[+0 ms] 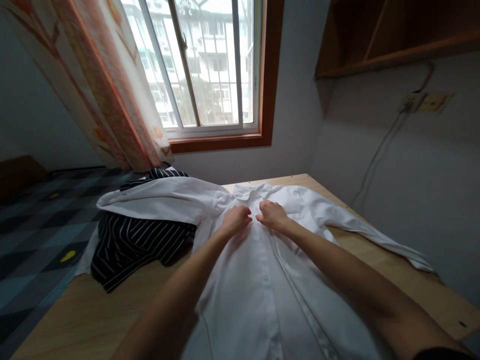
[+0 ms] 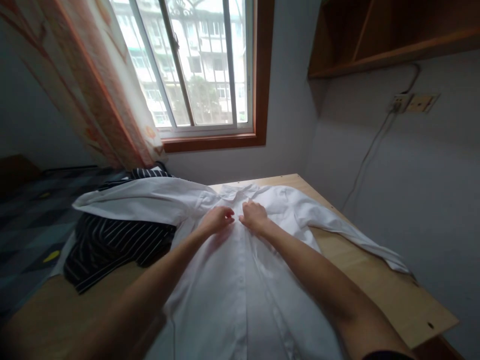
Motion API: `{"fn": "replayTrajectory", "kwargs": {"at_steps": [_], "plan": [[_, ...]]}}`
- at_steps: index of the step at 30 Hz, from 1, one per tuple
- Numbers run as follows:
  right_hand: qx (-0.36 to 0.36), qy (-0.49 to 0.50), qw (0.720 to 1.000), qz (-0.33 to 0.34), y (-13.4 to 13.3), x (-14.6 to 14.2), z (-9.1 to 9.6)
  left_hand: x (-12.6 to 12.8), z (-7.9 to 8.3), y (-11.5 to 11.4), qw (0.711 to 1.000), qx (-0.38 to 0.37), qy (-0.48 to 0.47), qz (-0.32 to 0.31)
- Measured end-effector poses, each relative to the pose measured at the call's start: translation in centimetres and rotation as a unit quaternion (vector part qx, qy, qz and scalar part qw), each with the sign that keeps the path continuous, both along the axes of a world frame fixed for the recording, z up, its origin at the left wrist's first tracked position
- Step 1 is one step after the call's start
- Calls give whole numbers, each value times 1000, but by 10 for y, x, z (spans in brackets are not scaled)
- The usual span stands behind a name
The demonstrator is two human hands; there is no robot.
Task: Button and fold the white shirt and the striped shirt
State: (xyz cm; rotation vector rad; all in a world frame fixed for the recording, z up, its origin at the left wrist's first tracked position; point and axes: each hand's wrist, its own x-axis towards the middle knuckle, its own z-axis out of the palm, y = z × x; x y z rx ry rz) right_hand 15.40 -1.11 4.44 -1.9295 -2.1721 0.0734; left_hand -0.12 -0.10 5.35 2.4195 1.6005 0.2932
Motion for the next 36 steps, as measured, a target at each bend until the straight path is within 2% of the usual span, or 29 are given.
{"fn": "replayTrajectory", "kwargs": {"at_steps": [2,4,6,11,15,21,31,36], "plan": [[-10,-6,1000,-28,10,-4,-12,10,-11,21,999,7,-24,49],[-8,-2,999,-48,17,-1,-20,20,-23,32,996,22,-39,72],[-2,21,997,-68,24,4,-23,27,-33,36,994,40,-50,91],[-2,177,979,-97,40,10,-29,35,-43,37,989,76,-63,113],[42,252,959,-121,47,7,-43,36,-46,41,988,82,-70,108],[100,329,933,-107,45,9,-60,41,-49,44,990,73,-80,95],[198,291,933,-79,42,5,-65,32,-42,39,986,73,-113,99],[190,308,930,-59,42,6,-66,29,-42,40,984,56,-140,97]]}}
